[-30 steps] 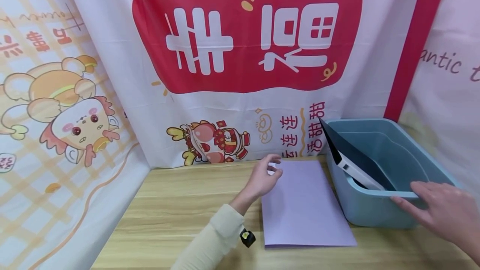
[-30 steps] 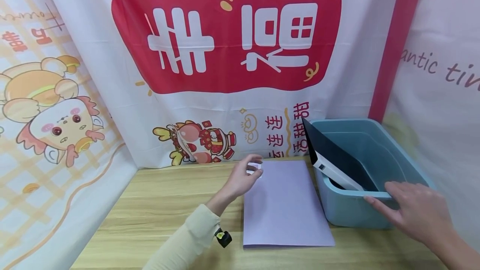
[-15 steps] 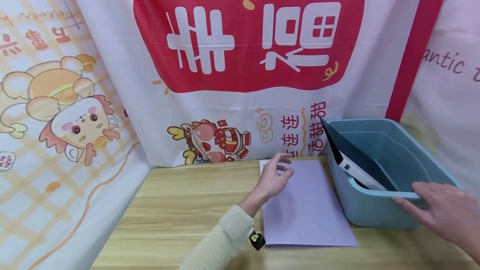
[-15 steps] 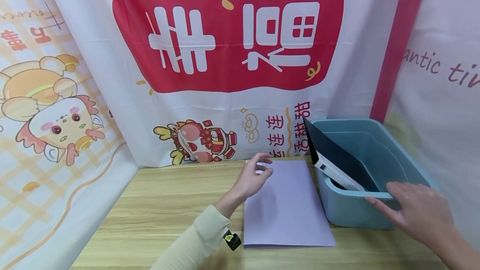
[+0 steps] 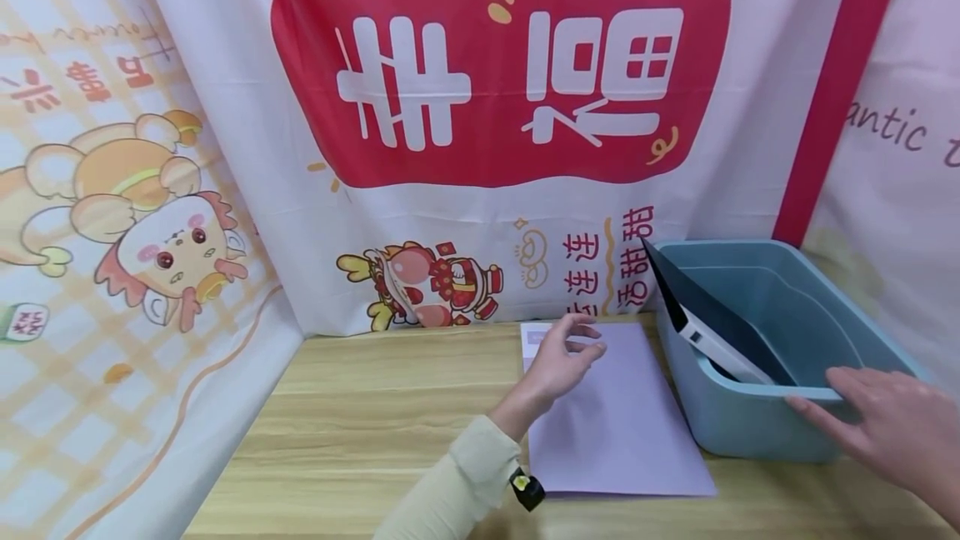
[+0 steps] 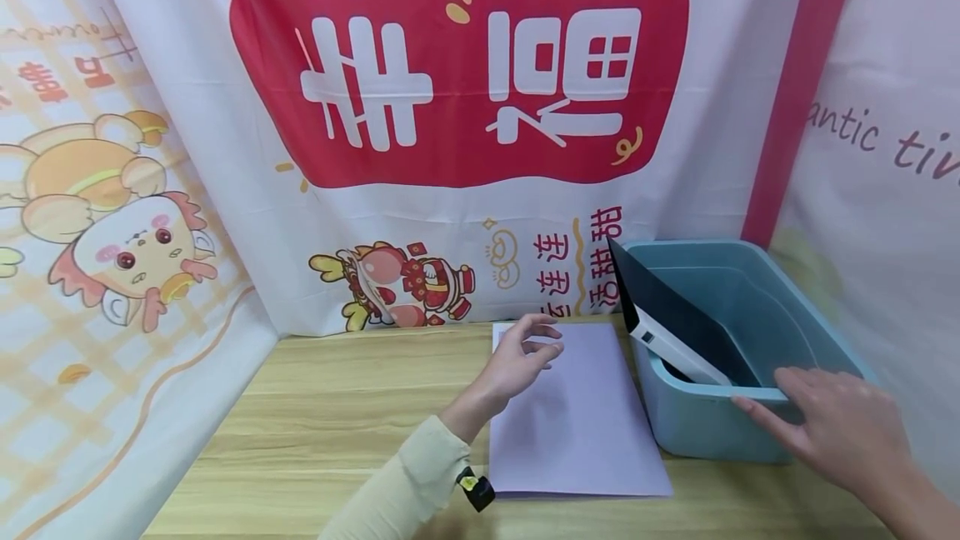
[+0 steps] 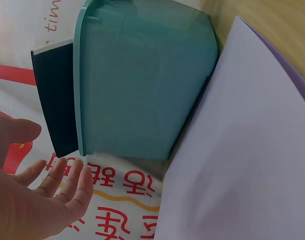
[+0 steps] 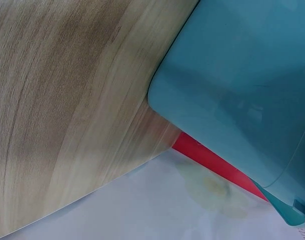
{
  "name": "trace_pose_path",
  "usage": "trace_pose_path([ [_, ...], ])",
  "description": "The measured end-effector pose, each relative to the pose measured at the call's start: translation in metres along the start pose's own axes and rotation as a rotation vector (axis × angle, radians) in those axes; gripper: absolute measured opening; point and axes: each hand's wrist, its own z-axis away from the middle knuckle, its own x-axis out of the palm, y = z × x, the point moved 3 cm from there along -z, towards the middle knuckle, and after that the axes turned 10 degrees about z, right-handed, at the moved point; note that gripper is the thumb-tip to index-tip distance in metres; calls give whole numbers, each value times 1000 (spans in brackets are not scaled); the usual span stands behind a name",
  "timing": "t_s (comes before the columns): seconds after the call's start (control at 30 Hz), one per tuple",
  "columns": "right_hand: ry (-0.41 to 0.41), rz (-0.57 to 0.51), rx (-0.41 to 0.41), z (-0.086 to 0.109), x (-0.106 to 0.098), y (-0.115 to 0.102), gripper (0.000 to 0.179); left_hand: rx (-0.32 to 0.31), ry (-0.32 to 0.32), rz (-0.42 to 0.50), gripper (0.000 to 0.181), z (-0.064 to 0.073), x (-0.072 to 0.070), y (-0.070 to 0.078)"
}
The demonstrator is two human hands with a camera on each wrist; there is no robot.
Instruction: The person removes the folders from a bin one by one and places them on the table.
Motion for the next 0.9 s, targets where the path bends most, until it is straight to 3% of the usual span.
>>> trace_pose_path([
  [0.57, 23, 3, 1, 0, 1, 0, 57, 61, -83, 56, 39, 3, 45, 13],
  [0.9, 120, -19, -14, 1, 3, 0, 58, 36, -108, 79, 39, 8, 61, 18],
])
